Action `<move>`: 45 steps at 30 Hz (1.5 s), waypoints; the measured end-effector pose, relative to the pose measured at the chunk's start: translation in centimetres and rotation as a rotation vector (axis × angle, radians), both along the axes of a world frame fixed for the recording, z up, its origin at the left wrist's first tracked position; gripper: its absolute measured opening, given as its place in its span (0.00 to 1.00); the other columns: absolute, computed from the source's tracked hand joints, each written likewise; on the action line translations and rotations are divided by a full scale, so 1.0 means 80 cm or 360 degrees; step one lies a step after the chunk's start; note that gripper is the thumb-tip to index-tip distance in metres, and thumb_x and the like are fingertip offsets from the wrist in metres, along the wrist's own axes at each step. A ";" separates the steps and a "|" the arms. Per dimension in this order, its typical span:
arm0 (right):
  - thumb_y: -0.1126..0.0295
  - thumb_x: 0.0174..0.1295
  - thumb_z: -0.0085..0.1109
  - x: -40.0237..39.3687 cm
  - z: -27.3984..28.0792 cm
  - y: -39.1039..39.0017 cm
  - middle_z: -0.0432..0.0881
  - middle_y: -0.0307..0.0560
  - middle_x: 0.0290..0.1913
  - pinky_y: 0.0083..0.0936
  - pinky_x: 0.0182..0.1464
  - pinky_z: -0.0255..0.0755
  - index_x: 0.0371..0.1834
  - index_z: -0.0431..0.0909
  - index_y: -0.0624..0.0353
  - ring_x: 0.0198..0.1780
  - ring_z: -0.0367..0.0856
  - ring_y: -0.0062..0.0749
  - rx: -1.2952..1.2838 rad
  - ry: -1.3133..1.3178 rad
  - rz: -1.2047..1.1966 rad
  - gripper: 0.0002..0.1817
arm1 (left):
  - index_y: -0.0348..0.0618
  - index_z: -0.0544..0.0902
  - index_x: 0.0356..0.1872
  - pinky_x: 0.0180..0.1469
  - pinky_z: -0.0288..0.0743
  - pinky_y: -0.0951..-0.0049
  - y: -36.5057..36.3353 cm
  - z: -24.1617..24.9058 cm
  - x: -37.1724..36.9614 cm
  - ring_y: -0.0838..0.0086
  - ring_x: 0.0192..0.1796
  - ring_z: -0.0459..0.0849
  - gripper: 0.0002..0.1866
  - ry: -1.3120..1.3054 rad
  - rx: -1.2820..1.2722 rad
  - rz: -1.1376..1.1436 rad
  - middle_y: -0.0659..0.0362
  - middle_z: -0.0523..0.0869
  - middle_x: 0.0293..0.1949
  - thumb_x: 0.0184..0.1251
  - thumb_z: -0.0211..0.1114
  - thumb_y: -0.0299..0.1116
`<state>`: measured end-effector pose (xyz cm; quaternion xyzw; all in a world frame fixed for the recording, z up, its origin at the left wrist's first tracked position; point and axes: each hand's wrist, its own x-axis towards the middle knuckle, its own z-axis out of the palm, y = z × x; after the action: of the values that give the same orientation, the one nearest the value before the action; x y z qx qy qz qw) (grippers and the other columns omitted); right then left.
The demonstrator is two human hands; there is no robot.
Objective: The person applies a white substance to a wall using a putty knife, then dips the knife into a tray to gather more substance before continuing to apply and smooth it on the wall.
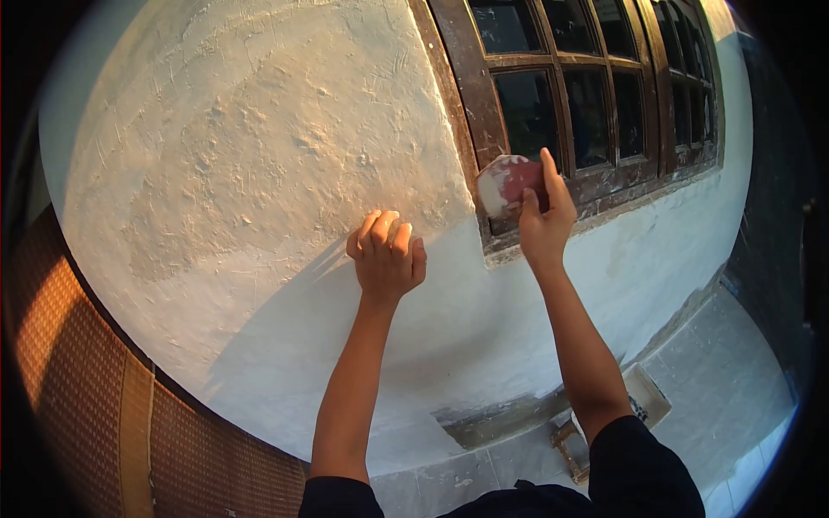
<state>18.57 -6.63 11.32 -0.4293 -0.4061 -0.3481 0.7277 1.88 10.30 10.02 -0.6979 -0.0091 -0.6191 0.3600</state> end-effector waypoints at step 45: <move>0.90 0.48 0.57 0.017 0.032 0.000 0.78 0.50 0.33 0.26 0.42 0.75 0.66 0.75 0.59 0.36 0.81 0.35 0.0120 0.0211 -0.0019 0.36 | 0.46 0.69 0.51 0.60 0.55 0.54 -0.004 -0.002 -0.003 0.57 0.60 0.71 0.15 0.0014 -0.0007 0.0022 0.53 0.75 0.53 0.69 0.55 0.41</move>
<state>19.92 -6.64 13.89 -0.4261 -0.3410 -0.3384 0.7666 1.66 10.01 9.84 -0.7012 -0.0135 -0.6136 0.3628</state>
